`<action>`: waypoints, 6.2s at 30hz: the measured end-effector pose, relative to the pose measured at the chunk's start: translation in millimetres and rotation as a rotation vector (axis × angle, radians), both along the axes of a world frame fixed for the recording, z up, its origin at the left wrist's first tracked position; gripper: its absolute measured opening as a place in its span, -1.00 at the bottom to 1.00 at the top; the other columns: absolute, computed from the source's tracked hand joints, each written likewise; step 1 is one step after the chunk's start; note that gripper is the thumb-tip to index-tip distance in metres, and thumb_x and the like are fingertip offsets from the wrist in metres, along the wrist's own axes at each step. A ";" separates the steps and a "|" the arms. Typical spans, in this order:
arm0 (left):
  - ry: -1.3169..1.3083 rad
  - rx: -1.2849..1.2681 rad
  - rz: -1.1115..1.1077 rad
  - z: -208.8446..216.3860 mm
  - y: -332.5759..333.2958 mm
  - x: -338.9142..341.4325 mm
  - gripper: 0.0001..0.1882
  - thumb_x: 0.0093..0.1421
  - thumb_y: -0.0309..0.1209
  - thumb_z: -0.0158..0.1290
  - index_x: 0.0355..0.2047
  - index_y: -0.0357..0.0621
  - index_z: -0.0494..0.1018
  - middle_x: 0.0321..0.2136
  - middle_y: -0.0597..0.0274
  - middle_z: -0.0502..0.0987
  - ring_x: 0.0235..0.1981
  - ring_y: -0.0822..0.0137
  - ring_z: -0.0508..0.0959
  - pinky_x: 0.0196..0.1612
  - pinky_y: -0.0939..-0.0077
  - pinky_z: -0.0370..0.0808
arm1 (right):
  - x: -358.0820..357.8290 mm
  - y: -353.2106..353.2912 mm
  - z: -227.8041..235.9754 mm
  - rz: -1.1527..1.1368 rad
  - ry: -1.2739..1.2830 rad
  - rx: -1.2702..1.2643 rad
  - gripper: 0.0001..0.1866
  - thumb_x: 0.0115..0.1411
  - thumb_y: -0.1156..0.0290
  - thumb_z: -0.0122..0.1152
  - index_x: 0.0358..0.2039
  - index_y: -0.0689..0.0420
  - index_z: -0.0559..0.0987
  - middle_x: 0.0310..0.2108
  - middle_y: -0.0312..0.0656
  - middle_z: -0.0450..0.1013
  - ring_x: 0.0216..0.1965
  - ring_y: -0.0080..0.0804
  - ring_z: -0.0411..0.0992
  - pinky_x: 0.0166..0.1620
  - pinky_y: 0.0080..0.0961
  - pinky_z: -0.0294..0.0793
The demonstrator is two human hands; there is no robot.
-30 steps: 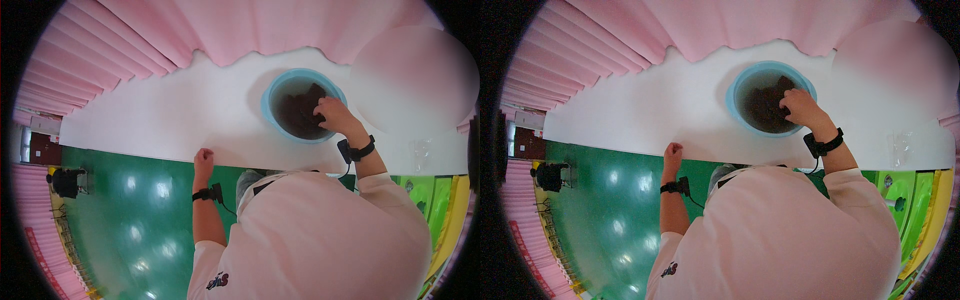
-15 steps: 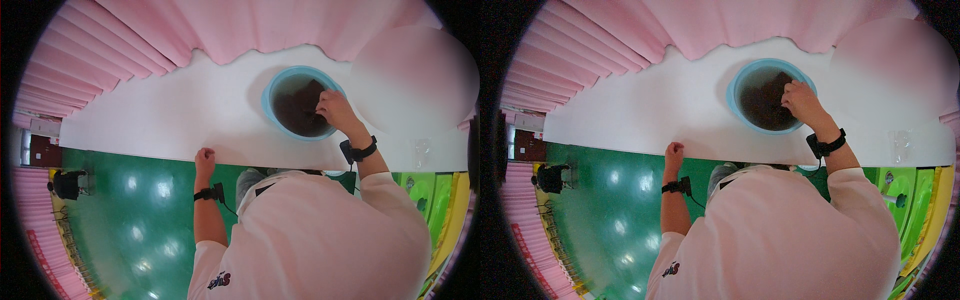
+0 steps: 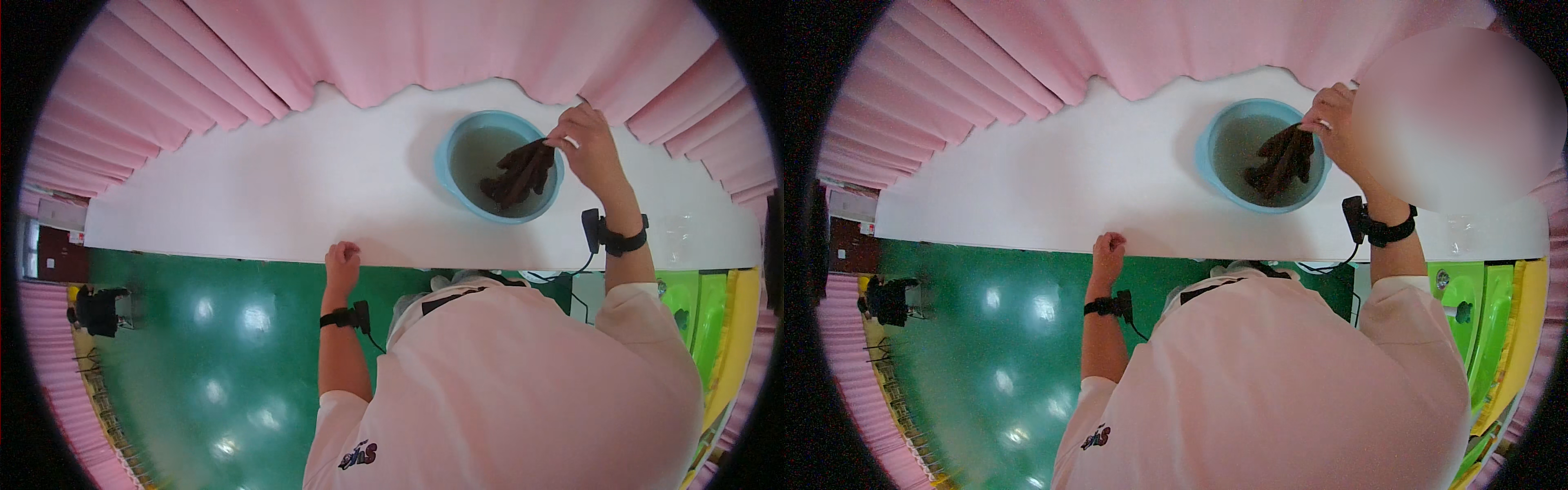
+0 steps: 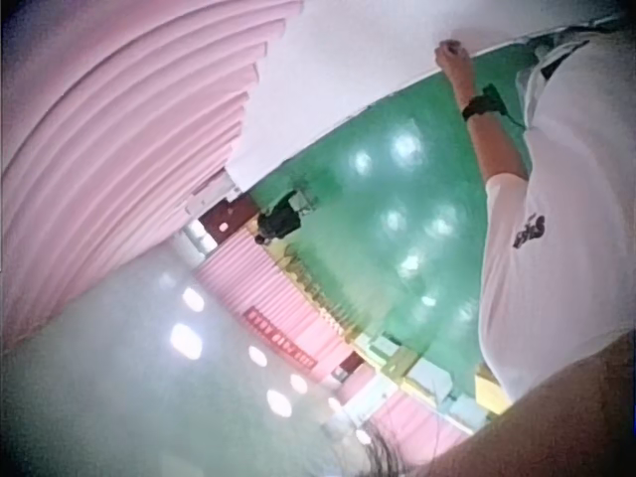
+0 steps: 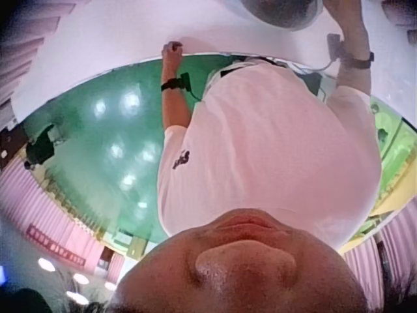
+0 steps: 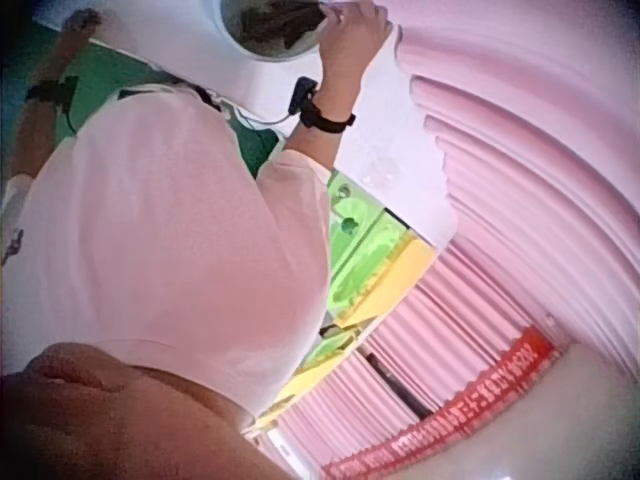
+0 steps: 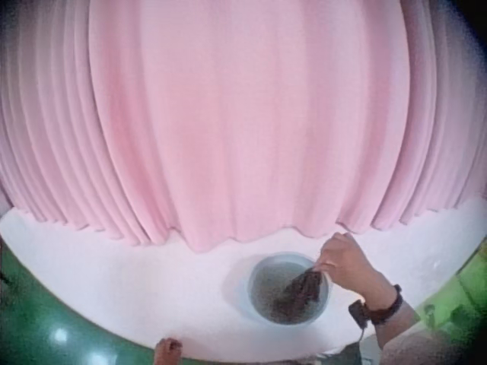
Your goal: Washing and wringing out a cloth in a basin of water.
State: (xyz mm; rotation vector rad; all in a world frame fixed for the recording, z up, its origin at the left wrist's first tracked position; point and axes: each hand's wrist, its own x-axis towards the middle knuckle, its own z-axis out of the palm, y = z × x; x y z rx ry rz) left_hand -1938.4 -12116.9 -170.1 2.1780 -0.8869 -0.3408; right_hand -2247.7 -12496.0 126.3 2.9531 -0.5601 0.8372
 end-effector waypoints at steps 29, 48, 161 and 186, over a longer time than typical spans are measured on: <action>1.395 -0.089 0.663 -189.6 352.4 -146.9 -0.78 0.31 -0.31 -0.07 -0.18 -0.09 0.52 -0.43 0.24 0.58 -0.48 0.33 0.57 -0.46 0.39 0.53 | 40.7 -15.6 -124.2 -0.175 0.513 0.164 -0.92 0.03 0.37 0.35 -0.52 0.08 0.68 -0.37 -0.14 0.55 -0.15 -0.10 0.49 -0.05 -0.11 0.45; 1.263 -0.109 0.352 -189.1 306.5 -149.7 -0.80 0.28 -0.44 -0.03 -0.14 -0.20 0.49 -0.43 0.17 0.58 -0.51 0.24 0.60 -0.58 0.50 0.48 | 46.4 -25.4 -139.4 -0.245 0.570 0.015 -0.88 -0.03 0.35 0.26 -0.58 0.05 0.70 -0.45 -0.12 0.58 -0.20 -0.08 0.52 -0.15 -0.07 0.51; 0.574 0.576 -0.184 -248.7 262.9 -78.3 -0.56 0.02 -0.10 0.24 -0.07 0.11 0.62 0.01 0.35 0.61 0.03 0.24 0.57 0.10 0.30 0.53 | 35.0 -29.1 -167.5 -0.164 0.383 0.471 -0.75 0.25 0.33 0.10 -0.44 0.27 0.54 -0.43 0.10 0.52 -0.34 0.13 0.48 -0.20 -0.04 0.46; 0.103 0.695 -0.429 -277.4 307.3 -118.5 -0.52 0.04 -0.11 0.20 -0.02 0.08 0.59 -0.06 0.35 0.63 0.03 0.25 0.57 0.10 0.33 0.55 | 55.3 5.2 2.3 -0.004 0.282 0.394 -0.82 0.21 0.41 0.18 -0.42 0.27 0.50 -0.49 0.08 0.44 -0.44 0.04 0.41 -0.32 -0.15 0.38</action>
